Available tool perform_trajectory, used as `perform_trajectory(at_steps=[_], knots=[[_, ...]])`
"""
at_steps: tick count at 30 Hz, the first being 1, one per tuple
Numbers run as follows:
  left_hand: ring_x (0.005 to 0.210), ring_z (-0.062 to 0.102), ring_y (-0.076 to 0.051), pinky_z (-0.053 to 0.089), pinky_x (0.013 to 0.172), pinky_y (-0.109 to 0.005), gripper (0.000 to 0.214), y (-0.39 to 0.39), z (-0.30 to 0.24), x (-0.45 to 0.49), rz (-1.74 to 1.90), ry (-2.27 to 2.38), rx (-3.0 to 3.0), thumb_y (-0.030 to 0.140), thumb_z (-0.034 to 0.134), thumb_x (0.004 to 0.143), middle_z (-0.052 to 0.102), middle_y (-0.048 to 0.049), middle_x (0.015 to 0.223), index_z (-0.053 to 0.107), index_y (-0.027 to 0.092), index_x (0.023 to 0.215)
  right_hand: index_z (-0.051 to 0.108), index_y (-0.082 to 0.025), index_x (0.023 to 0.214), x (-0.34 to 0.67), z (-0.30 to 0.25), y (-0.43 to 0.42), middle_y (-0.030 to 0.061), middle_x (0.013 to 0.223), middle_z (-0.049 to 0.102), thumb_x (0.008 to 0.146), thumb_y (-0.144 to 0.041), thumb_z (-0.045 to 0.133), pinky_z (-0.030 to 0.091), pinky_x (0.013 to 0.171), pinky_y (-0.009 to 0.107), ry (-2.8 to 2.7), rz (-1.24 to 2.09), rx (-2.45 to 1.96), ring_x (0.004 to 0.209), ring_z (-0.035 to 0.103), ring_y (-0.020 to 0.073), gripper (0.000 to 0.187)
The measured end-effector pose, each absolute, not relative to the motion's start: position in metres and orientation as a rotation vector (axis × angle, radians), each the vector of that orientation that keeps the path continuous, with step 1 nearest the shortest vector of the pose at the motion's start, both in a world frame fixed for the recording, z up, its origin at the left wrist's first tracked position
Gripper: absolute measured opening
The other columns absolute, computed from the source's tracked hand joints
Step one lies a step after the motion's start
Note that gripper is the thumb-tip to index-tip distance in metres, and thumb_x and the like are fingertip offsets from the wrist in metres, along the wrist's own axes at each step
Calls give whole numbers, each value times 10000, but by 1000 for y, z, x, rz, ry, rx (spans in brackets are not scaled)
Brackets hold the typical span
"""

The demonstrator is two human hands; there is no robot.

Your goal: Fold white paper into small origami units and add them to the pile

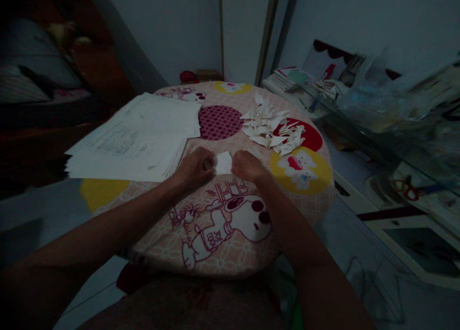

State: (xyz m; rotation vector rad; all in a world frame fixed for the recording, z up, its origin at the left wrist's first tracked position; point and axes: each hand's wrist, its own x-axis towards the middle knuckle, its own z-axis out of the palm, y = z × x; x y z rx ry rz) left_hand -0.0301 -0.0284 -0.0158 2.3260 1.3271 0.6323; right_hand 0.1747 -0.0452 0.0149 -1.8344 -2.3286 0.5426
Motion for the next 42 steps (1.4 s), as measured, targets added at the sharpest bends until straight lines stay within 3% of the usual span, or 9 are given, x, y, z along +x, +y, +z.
perform_trajectory(at_steps=[3,5,8,16,22,27,33,38,42], knots=[[1047,593,-237,512,911,-384,315,-32,-20,-29,773,1179,2445,50,569,750,619,-113,1141,641,153,1038,735,-122,702,176,13,-45,77,701,708,754,-87,655,364,605,265,-2308,554,-1834,642,580,142,102],[1072,599,-226,507,922,-355,289,-33,-22,-28,751,1005,2545,25,527,789,646,-107,1115,666,151,1010,735,-128,700,177,11,-44,71,690,704,752,-95,672,371,615,264,-2288,542,-1829,649,589,145,88],[981,635,-208,516,840,-315,223,-33,-25,-31,572,821,2699,106,515,901,687,-91,1012,721,163,964,738,-128,707,179,8,-43,69,700,706,750,-104,695,380,628,259,-2261,531,-1824,663,596,145,65],[968,638,-207,473,703,-280,360,-31,-21,-42,318,738,2915,224,470,990,711,-94,1095,701,259,1264,728,-142,683,180,8,-43,46,706,695,734,-106,735,379,643,257,-2203,541,-1843,672,587,133,62],[945,619,-233,427,634,-288,342,-34,-16,-38,269,746,2969,264,476,1000,702,-108,1050,712,239,1248,707,-167,681,178,4,-45,31,720,697,706,-194,795,371,619,253,-2149,536,-1876,672,572,133,95],[941,618,-234,426,630,-287,344,-34,-17,-38,269,768,2968,295,471,1011,700,-106,1051,714,238,1248,729,-152,702,182,8,-45,56,750,721,691,-120,756,379,611,254,-2163,518,-1938,685,591,146,43],[954,621,-232,442,648,-279,343,-36,-11,-37,222,769,2968,244,478,996,703,-105,1080,707,239,1251,714,-131,632,196,18,-50,42,636,683,650,-11,634,405,588,244,-2045,569,-1930,599,586,135,145],[888,636,-208,464,648,-270,317,-38,-9,-35,274,760,2981,229,499,977,716,-95,1029,733,230,1190,725,-137,796,177,11,-50,-20,541,623,741,-92,623,413,516,220,-1780,897,-1696,476,543,104,124],[902,673,-189,506,703,-259,318,-30,-12,-42,365,670,2946,188,542,926,741,-72,1051,746,237,1165,710,-146,685,161,2,-47,-3,620,674,656,-1,651,426,581,213,-1914,750,-1671,587,590,106,160]])
